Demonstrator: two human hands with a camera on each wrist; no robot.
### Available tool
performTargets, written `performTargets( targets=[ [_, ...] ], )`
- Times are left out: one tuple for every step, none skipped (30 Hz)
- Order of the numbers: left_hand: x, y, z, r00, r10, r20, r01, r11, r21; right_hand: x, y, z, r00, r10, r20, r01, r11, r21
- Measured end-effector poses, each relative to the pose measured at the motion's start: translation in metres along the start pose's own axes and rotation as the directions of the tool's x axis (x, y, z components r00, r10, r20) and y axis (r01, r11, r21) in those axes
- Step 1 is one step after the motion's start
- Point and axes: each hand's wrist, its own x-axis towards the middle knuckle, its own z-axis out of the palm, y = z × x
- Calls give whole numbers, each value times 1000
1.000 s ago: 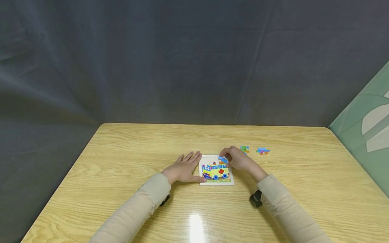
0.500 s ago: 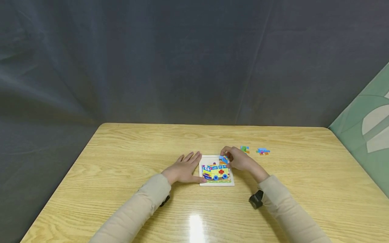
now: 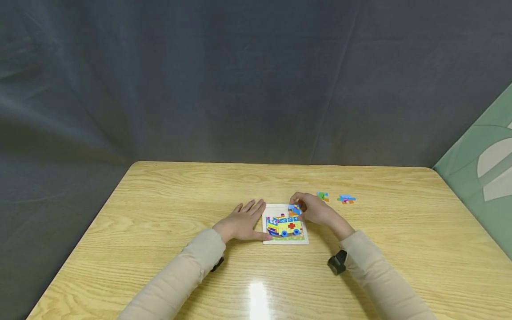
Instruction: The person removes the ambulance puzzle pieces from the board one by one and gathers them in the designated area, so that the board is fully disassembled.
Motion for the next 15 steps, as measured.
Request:
performTargets(
  targets=[
    [0,0,0,1000,-2,0,2,1000,2,0,0,0,1000,-5,-2,5,1000,-1],
    [0,0,0,1000,-4,1,4,1000,5,0,0,0,1000,-8,-4,8,1000,-1],
    [0,0,0,1000,-4,2,4,1000,6,1,1,0,1000,-7,-6,7,1000,0],
    [0,0,0,1000,-4,2,4,1000,5,1,1,0,1000,-5,-9,5,1000,3],
    [0,0,-1,1000,-3,2,3,1000,3,1,1,0,1000,-1,-11,1,1000,8],
    [0,1,-1,1000,-3,3,3,1000,1,1,1,0,1000,2,-12,-2,1000,14],
    [0,1,-1,1000,-3,7,3,1000,1,1,1,1,1000,4,-14,-4,1000,19],
    [-1,1,-1,1000,-4,9,4,1000,1,1,2,1,1000,8,-16,-8,1000,25],
    [-1,2,-1,1000,-4,7,4,1000,-3,1,2,1,1000,11,-17,-10,999,33],
    [-1,2,-1,1000,-4,7,4,1000,-3,1,2,1,1000,15,-17,-14,999,46],
    [-2,2,-2,1000,-5,7,5,1000,-4,0,1,1,1000,17,-15,-16,998,62],
    [-2,2,-2,1000,-7,9,7,1000,1,0,1,1,1000,17,-16,-16,997,75],
    [-2,3,-2,1000,-7,9,7,1000,5,0,1,1,1000,18,-17,-16,996,87],
    [-2,3,-2,1000,-6,7,6,1000,3,0,1,1,1000,18,-17,-17,995,100],
    [-2,3,-2,1000,-4,6,4,1000,-1,0,1,0,1000,19,-18,-17,994,108]
  ],
)
